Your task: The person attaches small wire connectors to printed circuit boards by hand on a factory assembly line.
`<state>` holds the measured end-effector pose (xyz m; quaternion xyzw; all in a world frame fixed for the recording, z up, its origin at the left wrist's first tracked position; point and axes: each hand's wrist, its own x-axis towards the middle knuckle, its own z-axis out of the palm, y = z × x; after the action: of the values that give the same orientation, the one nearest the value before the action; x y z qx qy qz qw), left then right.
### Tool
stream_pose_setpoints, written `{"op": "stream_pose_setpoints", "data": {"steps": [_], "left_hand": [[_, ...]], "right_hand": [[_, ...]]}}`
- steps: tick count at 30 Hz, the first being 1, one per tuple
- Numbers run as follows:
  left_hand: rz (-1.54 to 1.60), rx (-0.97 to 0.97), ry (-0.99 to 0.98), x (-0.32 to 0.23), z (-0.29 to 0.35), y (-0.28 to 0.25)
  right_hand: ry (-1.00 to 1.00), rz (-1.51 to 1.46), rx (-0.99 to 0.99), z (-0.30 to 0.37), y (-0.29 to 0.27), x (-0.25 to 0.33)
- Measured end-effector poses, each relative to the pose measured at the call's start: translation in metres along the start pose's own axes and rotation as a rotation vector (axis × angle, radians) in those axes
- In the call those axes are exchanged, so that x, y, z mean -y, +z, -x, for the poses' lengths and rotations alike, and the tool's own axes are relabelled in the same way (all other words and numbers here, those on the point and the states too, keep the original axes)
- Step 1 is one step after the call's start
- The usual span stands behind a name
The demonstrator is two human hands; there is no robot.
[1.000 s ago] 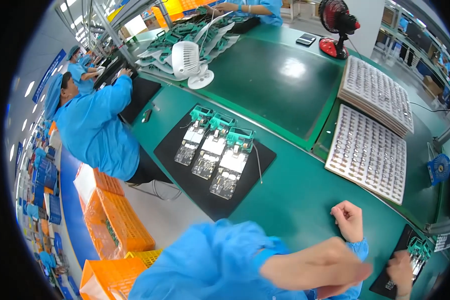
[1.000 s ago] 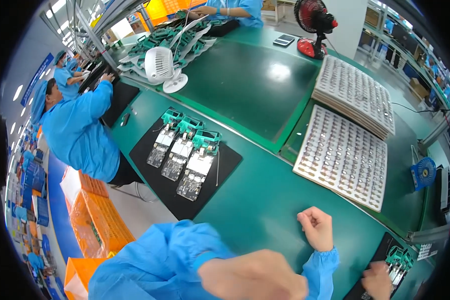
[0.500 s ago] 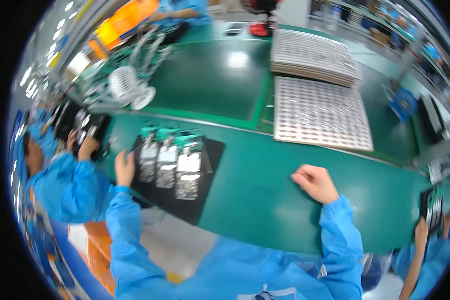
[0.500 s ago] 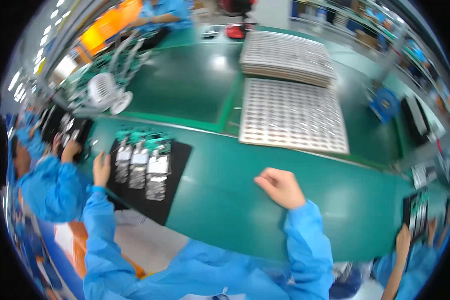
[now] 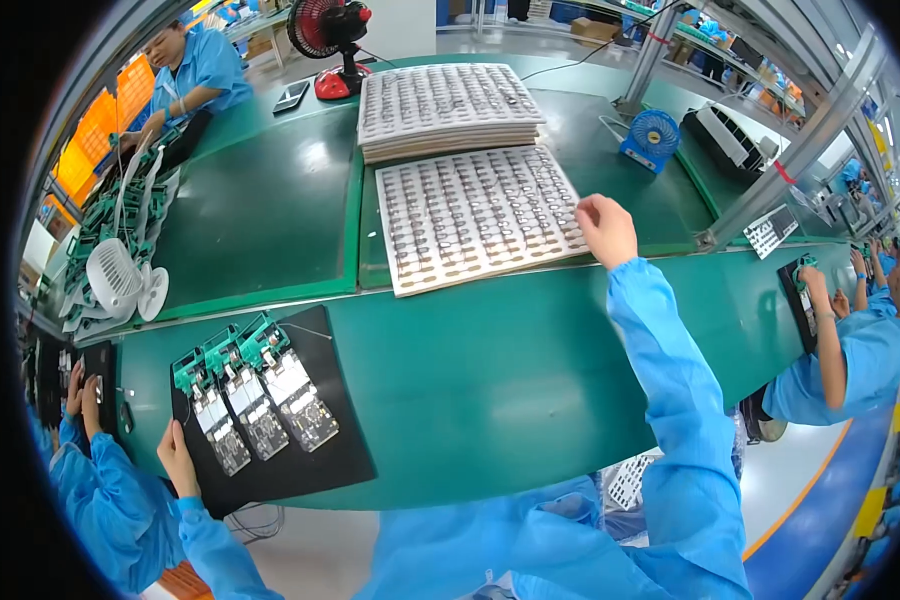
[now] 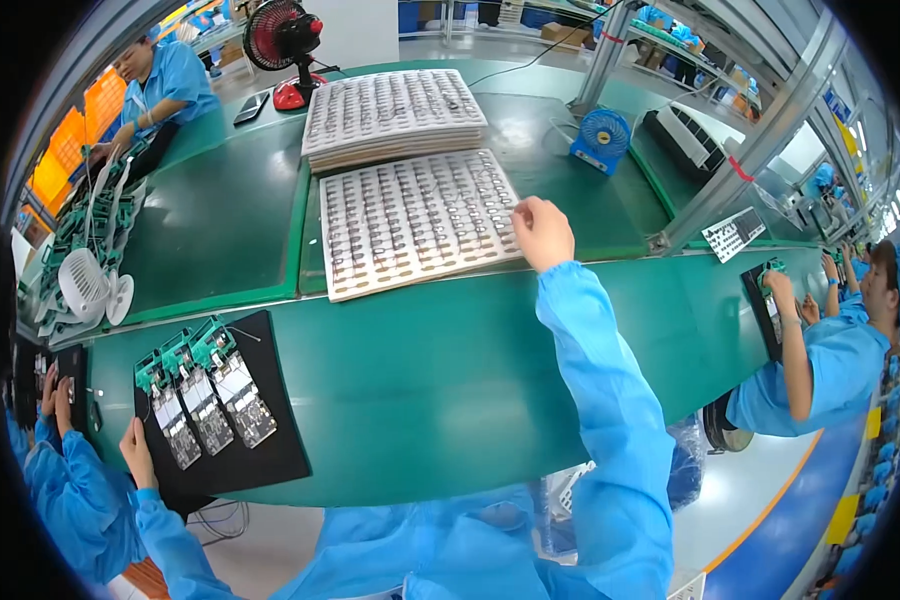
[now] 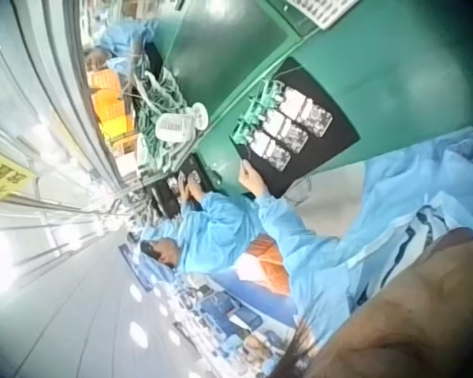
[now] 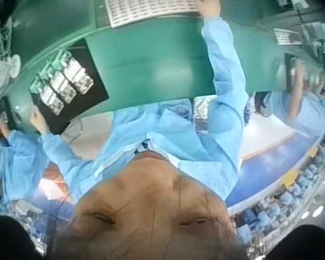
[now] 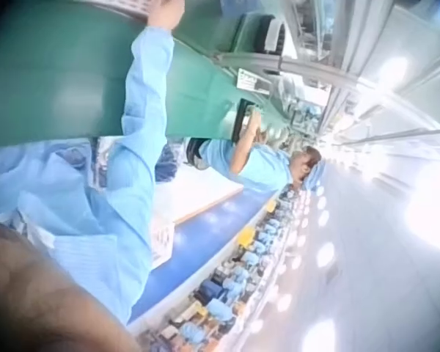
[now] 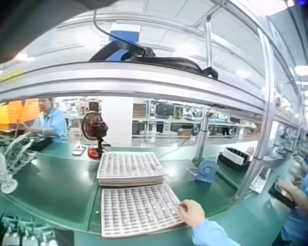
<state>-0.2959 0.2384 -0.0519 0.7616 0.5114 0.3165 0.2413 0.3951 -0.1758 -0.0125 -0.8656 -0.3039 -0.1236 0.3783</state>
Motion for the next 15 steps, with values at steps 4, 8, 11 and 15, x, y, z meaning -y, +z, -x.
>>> {"op": "stream_pose_setpoints", "data": {"steps": [4,8,11,15], "left_hand": [[0.107,-0.019,-0.045,-0.048,0.034,0.003],[0.208,0.096,-0.084,-0.098,0.058,0.008],[0.273,0.203,-0.066,-0.139,0.072,0.002],[0.324,0.405,-0.065,-0.152,0.055,0.012]], "right_hand": [[0.013,0.212,0.041,-0.032,0.017,0.02],[0.007,0.504,0.149,-0.056,0.033,0.048],[0.209,0.536,0.285,-0.069,0.038,0.088],[0.292,0.409,0.195,-0.075,0.06,0.091]]}}
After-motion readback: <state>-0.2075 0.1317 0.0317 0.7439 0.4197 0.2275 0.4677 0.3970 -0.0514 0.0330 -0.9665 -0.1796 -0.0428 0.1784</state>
